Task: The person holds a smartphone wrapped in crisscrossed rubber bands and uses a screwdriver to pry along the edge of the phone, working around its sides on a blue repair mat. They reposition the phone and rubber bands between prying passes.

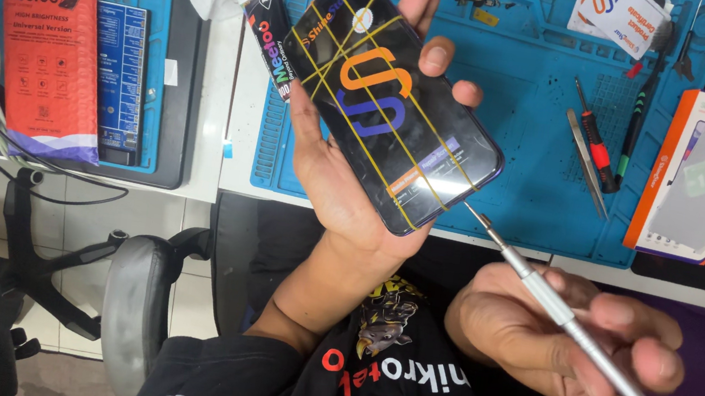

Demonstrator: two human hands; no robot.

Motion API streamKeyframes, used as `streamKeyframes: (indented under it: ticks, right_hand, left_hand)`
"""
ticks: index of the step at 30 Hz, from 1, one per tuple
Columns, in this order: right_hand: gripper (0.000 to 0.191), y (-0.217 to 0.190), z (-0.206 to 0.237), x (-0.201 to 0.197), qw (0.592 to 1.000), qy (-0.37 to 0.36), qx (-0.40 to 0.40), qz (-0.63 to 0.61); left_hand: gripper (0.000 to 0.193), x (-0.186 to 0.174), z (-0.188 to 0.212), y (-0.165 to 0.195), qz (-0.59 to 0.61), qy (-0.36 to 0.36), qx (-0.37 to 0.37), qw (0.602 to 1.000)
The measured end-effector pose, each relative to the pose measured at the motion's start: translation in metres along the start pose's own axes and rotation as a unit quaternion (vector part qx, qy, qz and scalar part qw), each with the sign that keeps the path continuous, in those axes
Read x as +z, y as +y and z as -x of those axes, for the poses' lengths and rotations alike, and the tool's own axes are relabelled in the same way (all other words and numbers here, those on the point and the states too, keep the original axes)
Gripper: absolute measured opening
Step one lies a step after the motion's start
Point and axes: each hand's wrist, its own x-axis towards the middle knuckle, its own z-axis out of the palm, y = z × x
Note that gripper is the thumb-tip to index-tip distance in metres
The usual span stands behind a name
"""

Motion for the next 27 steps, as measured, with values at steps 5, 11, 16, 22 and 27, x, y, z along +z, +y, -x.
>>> streamKeyframes:
  ticks: [5,11,16,22,27]
  right_hand:
    - [0.061,0.005,-0.002,-0.014,0.994,-0.101,-0.029,0.033]
    - [0.055,0.006,-0.011,-0.019,0.982,-0.178,0.017,0.060]
    - [0.053,0.008,-0.011,-0.028,0.984,-0.171,0.024,0.040]
    - [0.050,0.007,-0.011,-0.044,0.987,-0.154,0.042,0.012]
    - [0.055,0.006,-0.011,-0.041,0.987,-0.150,0.043,-0.041]
  left_hand:
    - [0.073,-0.004,0.000,-0.001,0.006,-0.005,0.002,1.000]
    - [0.074,-0.006,0.001,0.000,0.007,-0.012,0.003,1.000]
    - [0.075,-0.006,0.000,0.002,0.008,-0.005,-0.002,1.000]
    - [0.071,-0.005,0.001,0.001,0.005,-0.008,-0.002,1.000]
    - [0.073,-0.006,0.001,0.002,0.012,-0.013,-0.006,1.000]
